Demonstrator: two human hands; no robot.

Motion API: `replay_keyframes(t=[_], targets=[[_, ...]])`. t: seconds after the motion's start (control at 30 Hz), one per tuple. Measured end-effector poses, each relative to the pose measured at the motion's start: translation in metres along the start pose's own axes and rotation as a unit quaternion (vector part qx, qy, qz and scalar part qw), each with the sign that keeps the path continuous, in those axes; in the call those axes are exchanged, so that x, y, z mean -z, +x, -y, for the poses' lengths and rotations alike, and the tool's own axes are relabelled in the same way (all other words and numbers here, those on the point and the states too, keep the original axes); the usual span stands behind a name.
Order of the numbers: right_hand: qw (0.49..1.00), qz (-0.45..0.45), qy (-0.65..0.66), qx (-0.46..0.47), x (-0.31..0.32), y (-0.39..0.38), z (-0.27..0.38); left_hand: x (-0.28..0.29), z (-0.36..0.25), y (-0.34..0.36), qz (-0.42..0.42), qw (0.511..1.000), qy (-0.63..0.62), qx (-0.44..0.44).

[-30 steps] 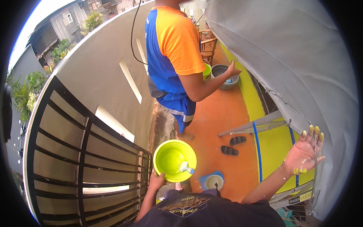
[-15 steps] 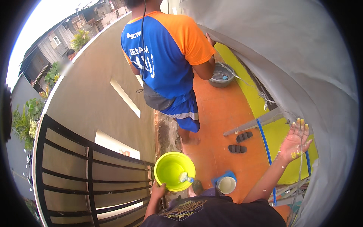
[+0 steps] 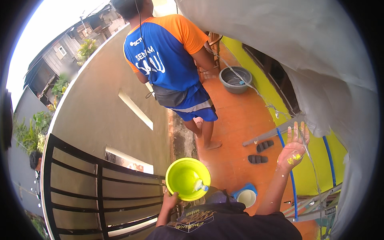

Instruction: The person sits on the floor and mixes green paint in a bucket using a brush, then stands and carries the bucket and brush to another area. They continue stirring the paint while walking and briefly fill the bucket with water from a tap before resuming mixing.

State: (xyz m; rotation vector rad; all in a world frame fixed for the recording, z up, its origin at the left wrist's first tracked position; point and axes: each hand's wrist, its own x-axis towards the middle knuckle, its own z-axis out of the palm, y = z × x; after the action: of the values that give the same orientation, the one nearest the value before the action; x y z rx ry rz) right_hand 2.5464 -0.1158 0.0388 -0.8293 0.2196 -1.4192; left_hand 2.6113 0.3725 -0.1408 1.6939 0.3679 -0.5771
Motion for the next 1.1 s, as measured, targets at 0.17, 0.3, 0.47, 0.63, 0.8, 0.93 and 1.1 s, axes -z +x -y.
replay_keyframes(t=[0.17, 0.3, 0.47, 0.63, 0.8, 0.93, 1.1], targets=[[0.991, 0.041, 0.009, -0.124, -0.037, -0.03, -0.048, -0.007, -0.026, 0.015, -0.014, 0.994, 0.074, -0.081], [0.965, 0.12, -0.085, -0.215, -0.07, -0.042, -0.087, -0.009, -0.031, 0.037, -0.031, 0.999, 0.005, -0.022], [0.951, 0.137, -0.053, -0.272, -0.121, -0.021, -0.144, -0.008, -0.035, 0.097, -0.04, 0.997, 0.043, -0.059], [0.957, 0.285, -0.035, -0.043, -0.211, 0.041, -0.168, -0.001, -0.06, 0.162, -0.048, 0.993, 0.076, -0.078], [0.957, 0.268, 0.003, 0.106, -0.275, 0.065, -0.183, 0.009, -0.083, 0.249, -0.023, 0.989, 0.086, -0.115], [0.97, 0.197, 0.011, 0.141, -0.304, 0.058, -0.186, 0.018, -0.092, 0.294, -0.037, 0.99, 0.079, -0.115], [0.965, 0.195, -0.02, 0.175, -0.342, 0.036, -0.137, 0.065, -0.093, 0.298, -0.03, 0.98, 0.087, -0.176]])
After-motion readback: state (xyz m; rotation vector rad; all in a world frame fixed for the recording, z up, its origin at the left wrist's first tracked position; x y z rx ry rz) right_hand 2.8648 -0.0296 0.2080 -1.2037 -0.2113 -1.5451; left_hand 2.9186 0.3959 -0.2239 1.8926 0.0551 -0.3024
